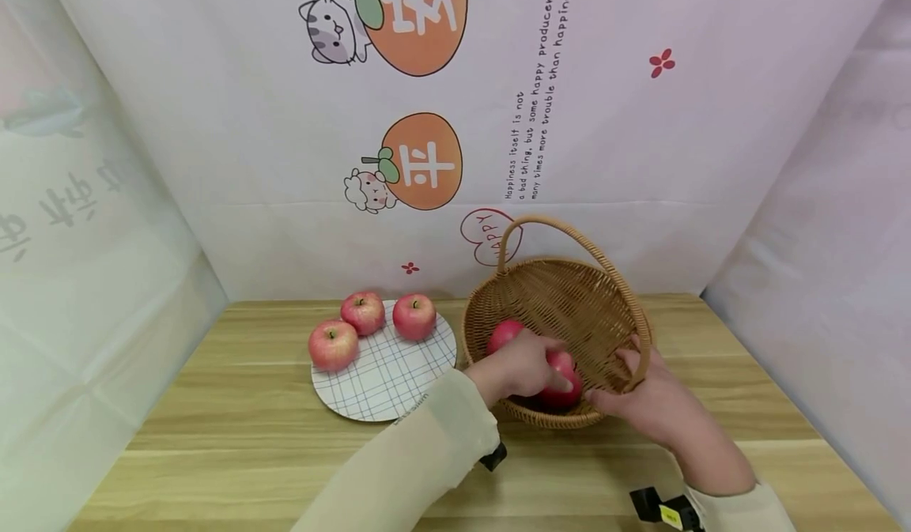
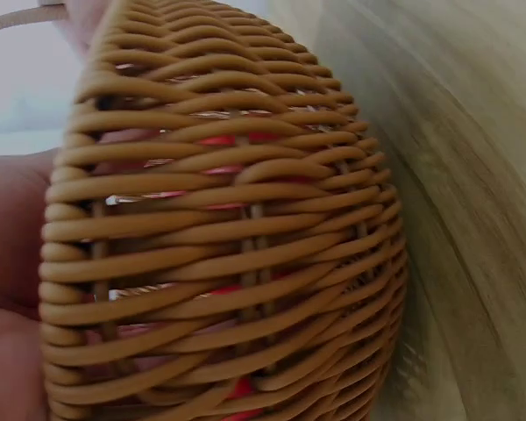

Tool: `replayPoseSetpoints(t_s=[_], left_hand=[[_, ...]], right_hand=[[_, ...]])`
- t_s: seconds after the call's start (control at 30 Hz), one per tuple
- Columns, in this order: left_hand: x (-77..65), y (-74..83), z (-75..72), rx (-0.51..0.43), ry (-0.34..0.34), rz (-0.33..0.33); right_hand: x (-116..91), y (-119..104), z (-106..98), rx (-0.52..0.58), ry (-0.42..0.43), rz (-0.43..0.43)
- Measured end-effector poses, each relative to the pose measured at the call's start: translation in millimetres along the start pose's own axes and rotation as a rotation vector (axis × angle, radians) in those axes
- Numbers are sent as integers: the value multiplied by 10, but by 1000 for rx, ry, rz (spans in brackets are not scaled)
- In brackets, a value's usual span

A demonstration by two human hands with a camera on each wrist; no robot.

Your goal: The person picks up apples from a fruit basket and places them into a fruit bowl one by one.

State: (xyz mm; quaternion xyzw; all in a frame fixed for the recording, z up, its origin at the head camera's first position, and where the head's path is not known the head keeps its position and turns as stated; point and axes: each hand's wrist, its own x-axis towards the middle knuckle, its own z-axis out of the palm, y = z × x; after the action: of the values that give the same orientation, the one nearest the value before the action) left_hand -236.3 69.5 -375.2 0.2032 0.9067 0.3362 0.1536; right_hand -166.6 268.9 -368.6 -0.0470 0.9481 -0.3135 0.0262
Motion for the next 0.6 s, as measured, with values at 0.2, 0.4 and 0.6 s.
replayPoseSetpoints(t_s=[0.2, 0.4, 0.6], left_hand=[[-7, 11, 15, 72, 17, 30], [17, -11, 21, 13, 28, 71], [29, -28, 47, -43, 27, 43]], right_hand=[[-6, -2, 1, -3, 3, -6], [-9, 0, -3, -9, -3, -19], [-15, 4, 9, -9, -4, -24]])
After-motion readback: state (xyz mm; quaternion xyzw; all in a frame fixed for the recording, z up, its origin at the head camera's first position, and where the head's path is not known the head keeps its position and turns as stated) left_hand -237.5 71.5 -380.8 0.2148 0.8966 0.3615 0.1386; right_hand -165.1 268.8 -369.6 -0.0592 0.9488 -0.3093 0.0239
